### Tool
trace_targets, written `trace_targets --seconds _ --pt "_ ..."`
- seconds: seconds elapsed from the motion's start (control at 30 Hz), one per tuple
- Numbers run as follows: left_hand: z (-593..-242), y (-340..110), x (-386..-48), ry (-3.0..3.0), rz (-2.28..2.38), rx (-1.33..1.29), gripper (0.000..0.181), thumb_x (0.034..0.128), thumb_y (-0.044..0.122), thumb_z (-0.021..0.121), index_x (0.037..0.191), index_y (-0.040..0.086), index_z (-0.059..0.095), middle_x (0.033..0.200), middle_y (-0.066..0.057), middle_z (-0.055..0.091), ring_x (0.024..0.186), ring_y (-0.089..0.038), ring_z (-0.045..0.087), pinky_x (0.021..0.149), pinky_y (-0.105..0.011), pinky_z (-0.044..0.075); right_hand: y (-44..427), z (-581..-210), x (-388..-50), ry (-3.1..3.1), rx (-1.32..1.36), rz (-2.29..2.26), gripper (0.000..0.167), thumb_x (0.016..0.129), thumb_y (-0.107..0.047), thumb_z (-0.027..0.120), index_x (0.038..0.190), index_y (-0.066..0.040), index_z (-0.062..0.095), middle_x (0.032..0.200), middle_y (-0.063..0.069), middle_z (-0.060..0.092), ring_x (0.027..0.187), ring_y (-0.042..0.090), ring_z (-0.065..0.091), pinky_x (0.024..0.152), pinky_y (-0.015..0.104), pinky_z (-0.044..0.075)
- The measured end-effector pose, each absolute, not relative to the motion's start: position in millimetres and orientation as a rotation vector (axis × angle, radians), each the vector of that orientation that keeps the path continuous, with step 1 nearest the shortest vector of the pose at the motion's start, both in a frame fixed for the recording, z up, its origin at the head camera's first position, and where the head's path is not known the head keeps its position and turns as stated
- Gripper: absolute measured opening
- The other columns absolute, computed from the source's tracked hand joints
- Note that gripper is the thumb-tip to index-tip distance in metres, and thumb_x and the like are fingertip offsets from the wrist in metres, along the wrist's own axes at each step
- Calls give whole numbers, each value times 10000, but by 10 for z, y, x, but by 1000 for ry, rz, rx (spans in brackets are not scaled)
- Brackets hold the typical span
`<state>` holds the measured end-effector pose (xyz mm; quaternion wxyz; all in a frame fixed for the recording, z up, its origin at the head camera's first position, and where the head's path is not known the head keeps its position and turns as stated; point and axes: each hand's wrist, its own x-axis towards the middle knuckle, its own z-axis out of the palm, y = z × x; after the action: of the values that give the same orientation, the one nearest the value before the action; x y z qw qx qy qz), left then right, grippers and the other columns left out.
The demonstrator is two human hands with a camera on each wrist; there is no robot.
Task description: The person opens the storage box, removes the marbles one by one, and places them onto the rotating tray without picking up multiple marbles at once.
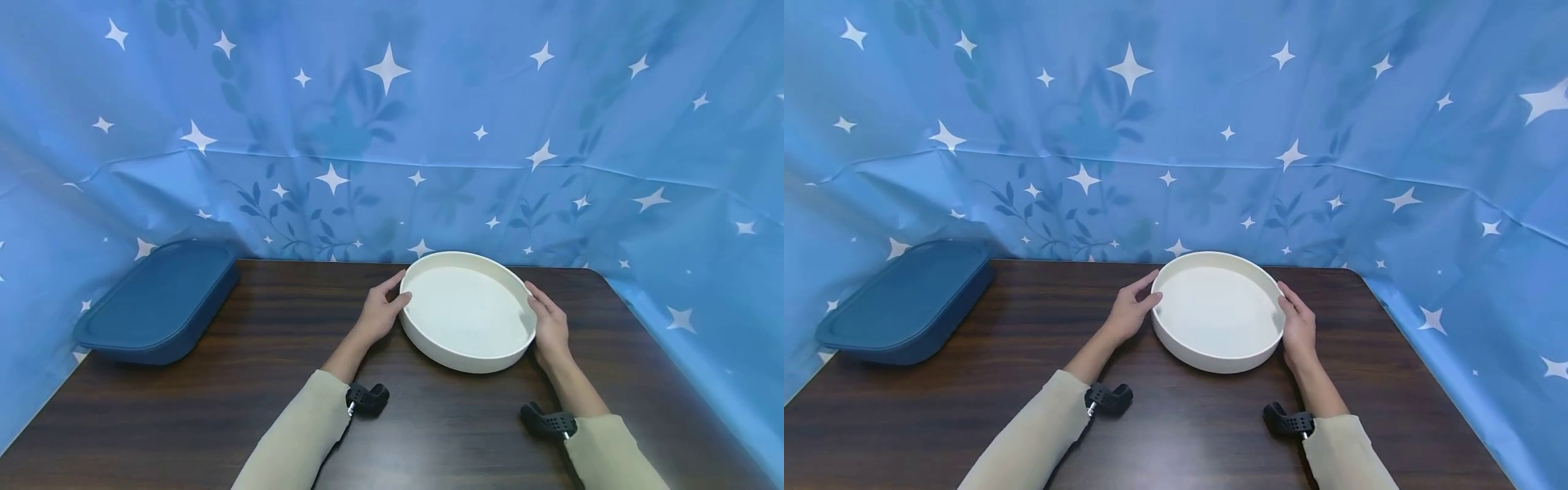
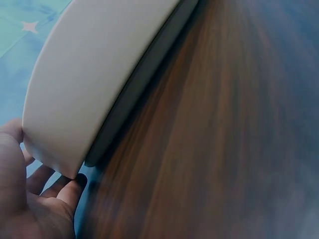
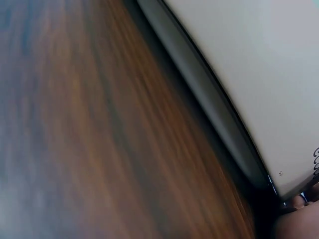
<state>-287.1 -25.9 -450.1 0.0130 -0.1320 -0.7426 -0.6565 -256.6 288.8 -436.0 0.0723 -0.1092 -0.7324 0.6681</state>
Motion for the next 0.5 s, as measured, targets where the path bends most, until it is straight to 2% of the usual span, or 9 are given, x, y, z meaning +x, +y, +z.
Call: trace_targets --seconds 0.17,0.5 --pt "-4493 -382 -2863 -2306 -2030 -385 546 997 107 589 1518 42 441 1596 -106 429 1525 -262 334 1227 -465 310 2757 -4382 -2599 -2201 -318 2019 485 1106 -244 351 1580 -141 356 1679 37 281 1542 205 298 1255 401 273" --pt "-4499 -753 -2866 -2320 -1942 -271 528 990 120 592 1500 44 476 1567 -83 480 1507 -247 373 1206 -451 354 2405 -4394 -2765 -2221 -174 2021 483 1104 -222 364 1574 -111 364 1656 80 324 1521 234 338 1247 401 296"
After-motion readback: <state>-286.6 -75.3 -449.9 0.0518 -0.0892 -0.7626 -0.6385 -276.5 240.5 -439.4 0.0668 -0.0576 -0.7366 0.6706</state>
